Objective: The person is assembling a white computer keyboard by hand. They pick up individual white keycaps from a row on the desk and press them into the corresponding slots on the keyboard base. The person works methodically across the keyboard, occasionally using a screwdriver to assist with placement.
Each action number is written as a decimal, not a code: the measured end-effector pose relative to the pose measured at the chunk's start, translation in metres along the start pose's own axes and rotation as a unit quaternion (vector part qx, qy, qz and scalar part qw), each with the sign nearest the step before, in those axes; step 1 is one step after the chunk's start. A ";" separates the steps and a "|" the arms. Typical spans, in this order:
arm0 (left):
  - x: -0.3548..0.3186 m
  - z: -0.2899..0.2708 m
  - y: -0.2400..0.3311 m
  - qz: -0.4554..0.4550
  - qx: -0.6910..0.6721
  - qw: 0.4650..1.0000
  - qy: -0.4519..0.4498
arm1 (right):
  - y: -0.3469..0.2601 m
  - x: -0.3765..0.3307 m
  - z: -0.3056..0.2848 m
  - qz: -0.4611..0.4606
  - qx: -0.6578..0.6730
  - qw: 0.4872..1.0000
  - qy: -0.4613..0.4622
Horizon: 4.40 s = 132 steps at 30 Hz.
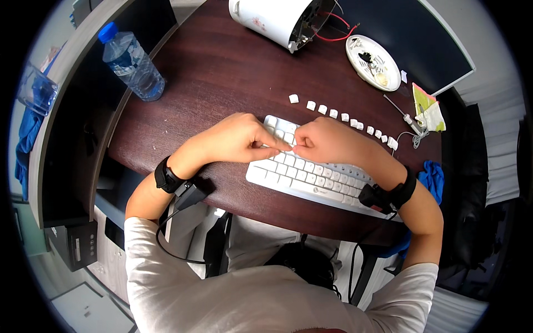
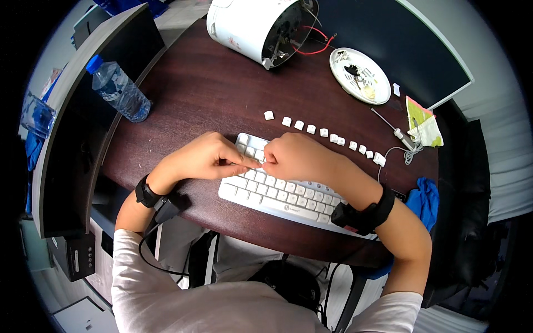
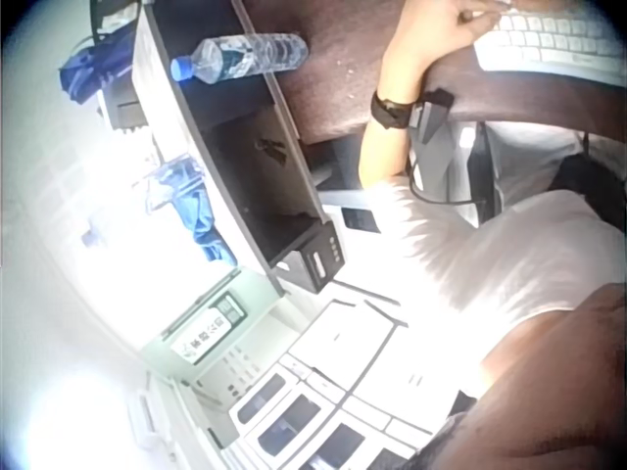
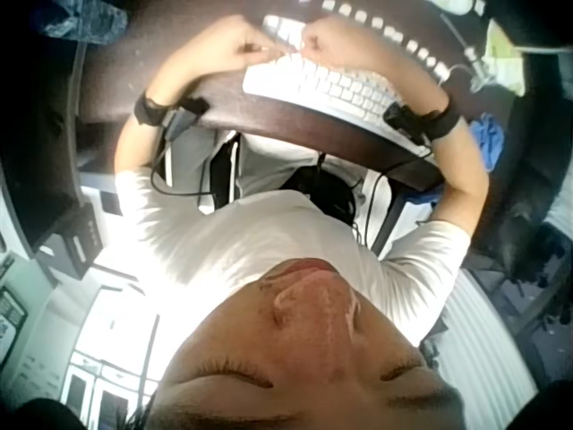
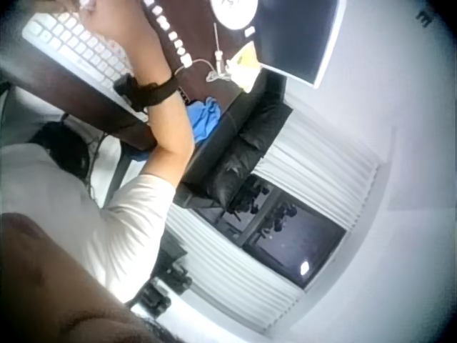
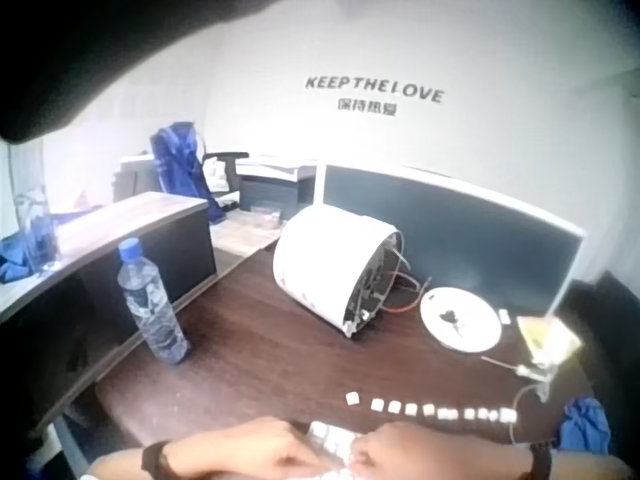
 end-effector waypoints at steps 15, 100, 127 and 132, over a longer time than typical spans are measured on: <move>0.001 0.002 -0.009 0.018 -0.013 1.000 0.006 | 0.004 0.004 0.002 0.101 0.093 0.985 -0.107; -0.013 0.050 0.059 -0.063 0.276 0.941 0.187 | 0.187 -0.157 -0.093 0.270 -0.288 0.881 0.261; -0.021 0.043 0.052 -0.068 0.227 0.950 0.205 | 0.075 -0.254 -0.112 0.128 -0.098 0.931 0.329; -0.022 0.044 0.048 -0.060 0.237 0.947 0.210 | 0.026 -0.202 -0.064 0.032 -0.100 0.973 0.206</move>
Point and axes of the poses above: each hand's wrist, its own x-axis towards the middle knuckle, its own z-axis out of the palm, y = z × x, the point moved 8 cm from there along x, towards the middle knuckle, and after that the axes turned 12 degrees about -x, right-handed, at the moved point
